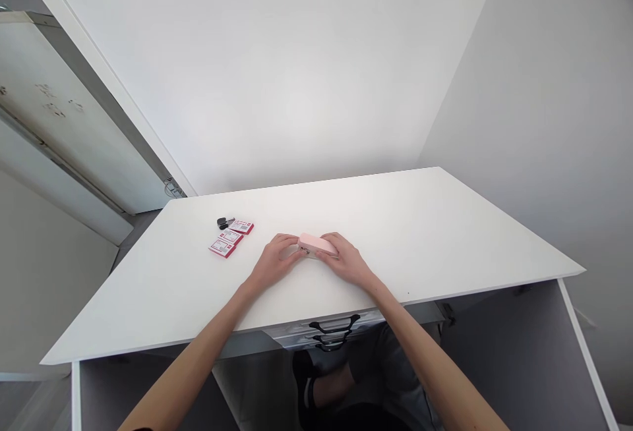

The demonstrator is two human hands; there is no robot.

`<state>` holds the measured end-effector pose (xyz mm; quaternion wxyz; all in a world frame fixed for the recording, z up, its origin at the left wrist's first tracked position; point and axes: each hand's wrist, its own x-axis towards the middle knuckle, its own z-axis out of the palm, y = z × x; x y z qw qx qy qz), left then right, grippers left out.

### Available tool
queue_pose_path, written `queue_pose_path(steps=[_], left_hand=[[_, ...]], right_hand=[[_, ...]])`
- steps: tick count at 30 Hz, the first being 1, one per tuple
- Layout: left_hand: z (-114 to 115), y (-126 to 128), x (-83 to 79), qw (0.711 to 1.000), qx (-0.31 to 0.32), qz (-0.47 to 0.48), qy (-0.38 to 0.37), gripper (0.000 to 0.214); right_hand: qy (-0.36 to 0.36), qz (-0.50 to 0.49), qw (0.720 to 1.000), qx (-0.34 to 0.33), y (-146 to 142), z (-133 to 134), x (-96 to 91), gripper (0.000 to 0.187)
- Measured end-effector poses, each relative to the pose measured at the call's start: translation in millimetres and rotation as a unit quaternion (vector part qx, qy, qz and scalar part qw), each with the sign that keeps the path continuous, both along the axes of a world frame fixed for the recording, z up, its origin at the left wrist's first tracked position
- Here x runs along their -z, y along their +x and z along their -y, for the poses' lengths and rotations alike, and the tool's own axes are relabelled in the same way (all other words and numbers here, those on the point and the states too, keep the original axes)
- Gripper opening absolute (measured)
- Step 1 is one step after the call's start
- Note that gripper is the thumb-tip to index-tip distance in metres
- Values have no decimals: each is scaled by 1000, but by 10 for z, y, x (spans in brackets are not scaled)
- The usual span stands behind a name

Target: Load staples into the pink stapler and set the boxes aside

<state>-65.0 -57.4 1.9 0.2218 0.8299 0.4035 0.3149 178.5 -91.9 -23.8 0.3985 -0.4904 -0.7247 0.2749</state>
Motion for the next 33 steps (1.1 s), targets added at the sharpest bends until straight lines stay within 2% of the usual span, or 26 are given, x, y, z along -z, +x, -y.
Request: queue_pose_path(steps=[3,8,15,23,28,33], left_hand=[[12,53,-28,998,0,27,-50,28],[29,58,-24,996,-13,33,-82,25],[43,90,-43,994,18,46,-98,35],[76,198,15,994,16,16,-102,31],[108,308,35,993,28,27,-111,31],[131,302,36,993,31,21,-110,34]], right_hand=[[15,5,1000,12,-37,34,1,27],[43,3,999,11,-123,114,13,25],[-29,-75,997,-17,-96,77,53,26],[-129,-192,971,-61,-28,154,-200,34],[-129,-198,969,-65,18,147,-241,37],[-122,-190,972,-64,45,125,-218,38]])
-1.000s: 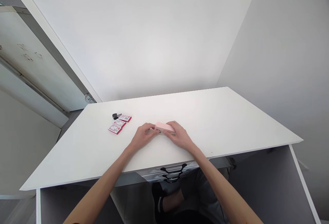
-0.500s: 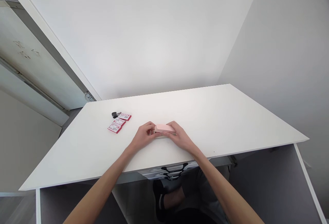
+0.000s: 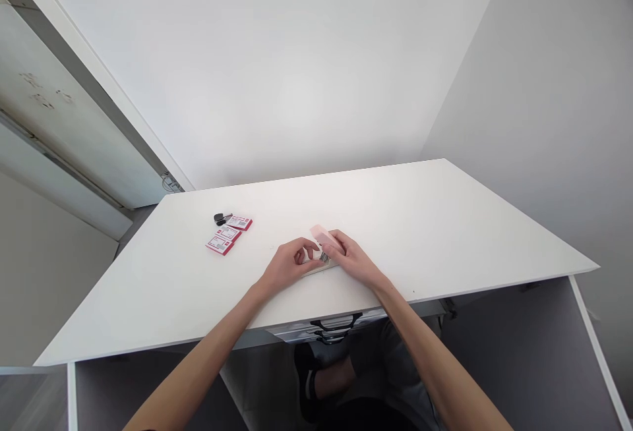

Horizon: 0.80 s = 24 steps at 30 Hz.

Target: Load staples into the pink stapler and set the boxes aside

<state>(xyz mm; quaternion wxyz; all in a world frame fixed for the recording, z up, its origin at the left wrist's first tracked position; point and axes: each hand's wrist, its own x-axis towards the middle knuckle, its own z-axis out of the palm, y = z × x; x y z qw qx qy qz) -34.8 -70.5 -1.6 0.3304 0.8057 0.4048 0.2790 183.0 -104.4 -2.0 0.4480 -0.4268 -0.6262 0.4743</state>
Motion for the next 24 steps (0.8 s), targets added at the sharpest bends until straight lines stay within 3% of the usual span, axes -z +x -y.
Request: queue_pose_path(steps=[8,24], left_hand=[[44,-9,-12,993,56,-52,93,24],[46,-5,-33,994,42,-68,77,22]], right_hand=[[-1,-13,1000,-20,10,35,-49,34],[9,3,1000,-18,32,24,-49,36]])
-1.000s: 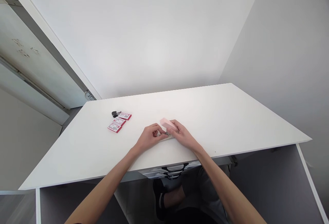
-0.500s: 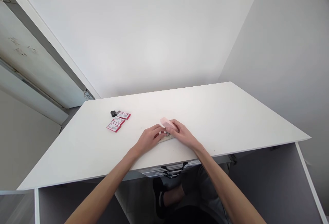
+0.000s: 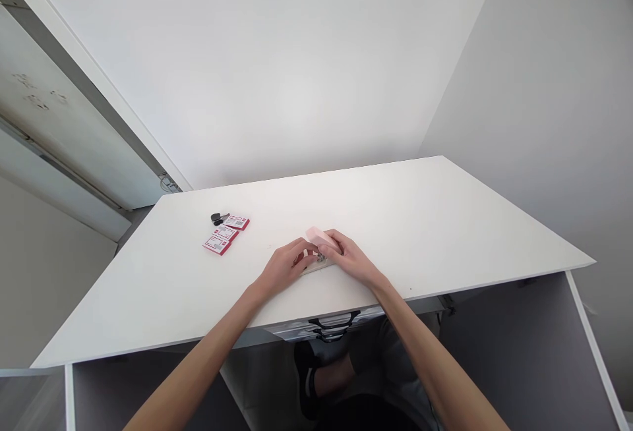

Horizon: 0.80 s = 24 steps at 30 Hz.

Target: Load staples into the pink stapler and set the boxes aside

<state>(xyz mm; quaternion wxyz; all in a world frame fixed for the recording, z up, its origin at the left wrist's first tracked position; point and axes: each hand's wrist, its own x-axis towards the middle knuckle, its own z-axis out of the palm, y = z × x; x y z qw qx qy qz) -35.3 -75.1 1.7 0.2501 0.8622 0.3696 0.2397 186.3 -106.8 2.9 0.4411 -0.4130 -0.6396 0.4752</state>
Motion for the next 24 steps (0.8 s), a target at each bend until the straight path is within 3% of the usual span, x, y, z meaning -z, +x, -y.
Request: queue_pose_path(steps=[11,24], left_hand=[[-24,-14,63,1000,13,1,20,21],[-44,-8,40,999,30,26,-36,17]], right_hand=[[-12,6,1000,-5,4,8,0,38],[-16,1,999,-39,6,16,-6,37]])
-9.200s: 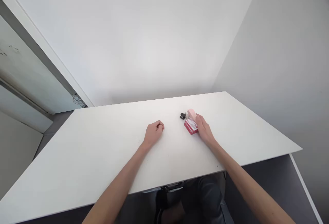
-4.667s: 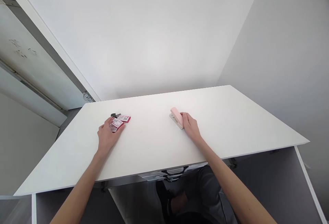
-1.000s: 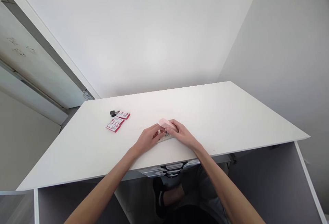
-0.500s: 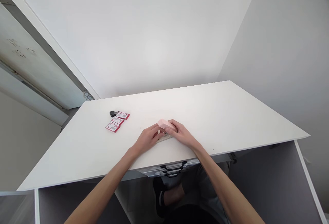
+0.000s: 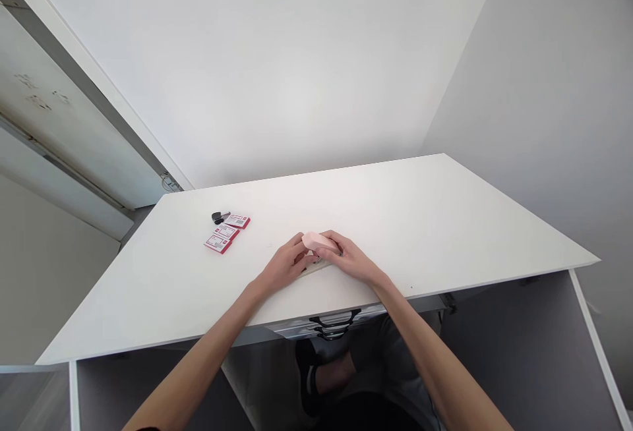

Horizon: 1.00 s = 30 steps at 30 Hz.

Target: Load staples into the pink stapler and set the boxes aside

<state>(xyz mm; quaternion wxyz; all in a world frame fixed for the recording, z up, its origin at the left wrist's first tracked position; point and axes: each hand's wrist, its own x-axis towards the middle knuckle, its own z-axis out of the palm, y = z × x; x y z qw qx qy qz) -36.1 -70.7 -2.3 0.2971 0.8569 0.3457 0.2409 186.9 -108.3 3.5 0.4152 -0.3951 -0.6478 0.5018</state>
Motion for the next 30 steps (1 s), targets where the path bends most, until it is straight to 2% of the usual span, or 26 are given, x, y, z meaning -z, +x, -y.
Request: queue_pose_path(steps=[20,30], left_hand=[[8,2,-23,998,-23,38,44,17],[12,-18,12,998,-4,-14,67,20]], right_hand=[[4,-9,1000,6,0,-8,31,38],[-1,-8,1000,16,19,-2,11,36]])
